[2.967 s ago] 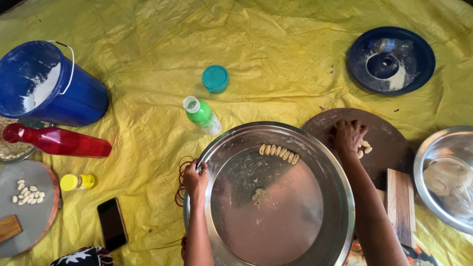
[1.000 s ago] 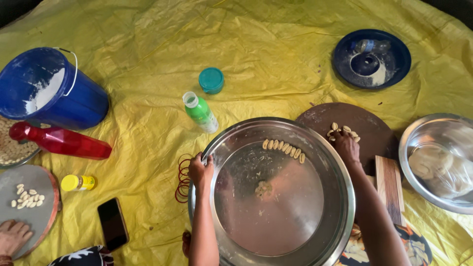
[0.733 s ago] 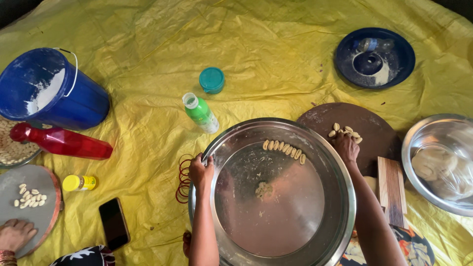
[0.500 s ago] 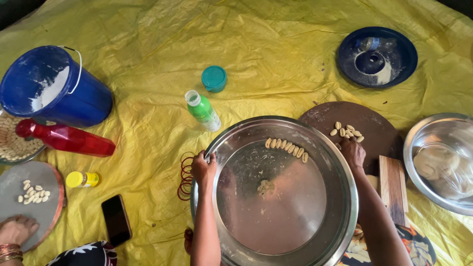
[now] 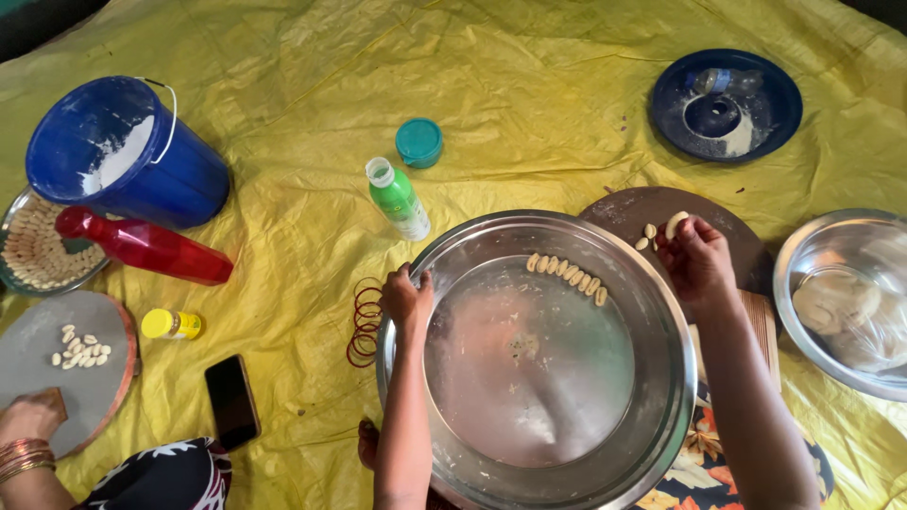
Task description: The person shapes small dough pieces into elongated forms and arranges them on a metal tray. They then knead a larger dough mass on a wooden board, rolling it into a log shape.
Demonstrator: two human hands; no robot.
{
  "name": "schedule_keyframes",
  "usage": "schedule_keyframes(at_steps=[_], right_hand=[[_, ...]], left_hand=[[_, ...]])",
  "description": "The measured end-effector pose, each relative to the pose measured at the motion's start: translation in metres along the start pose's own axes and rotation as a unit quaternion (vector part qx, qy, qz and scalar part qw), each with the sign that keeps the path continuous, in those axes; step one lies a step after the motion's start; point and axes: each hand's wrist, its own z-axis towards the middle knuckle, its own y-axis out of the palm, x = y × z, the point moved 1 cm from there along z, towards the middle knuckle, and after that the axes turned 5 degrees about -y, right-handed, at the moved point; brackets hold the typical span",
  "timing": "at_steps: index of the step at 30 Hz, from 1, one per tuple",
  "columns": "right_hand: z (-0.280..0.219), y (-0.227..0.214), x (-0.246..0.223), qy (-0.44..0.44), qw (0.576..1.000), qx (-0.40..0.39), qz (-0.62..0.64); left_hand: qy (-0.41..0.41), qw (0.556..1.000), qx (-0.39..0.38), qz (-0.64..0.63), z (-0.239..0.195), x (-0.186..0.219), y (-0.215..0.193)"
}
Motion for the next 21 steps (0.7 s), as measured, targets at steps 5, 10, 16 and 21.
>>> schedule_keyframes(at_steps=[5,10,16,21], right_hand=[[-0.017,0.017,0.034,0.105,0.982,-0.07,0.138],[-0.032,0.031,0.038,0.165,0.979,0.019,-0.116],[-0.05,0.064,0.004,0.06,0.913,0.01,-0.403],[-0.067,0.085,-0.018,-0.096,0.662,-0.164,-0.725]], left_hand=[[0.019,1.0,0.009,0.004,-0.006,0.014,0.001],[0.02,1.0,-0.004,0.009,-0.01,0.016,-0.002],[0.011,1.0,-0.012,0.011,-0.009,0.017,-0.001],[0.014,1.0,-0.012,0.011,-0.01,0.016,-0.002]])
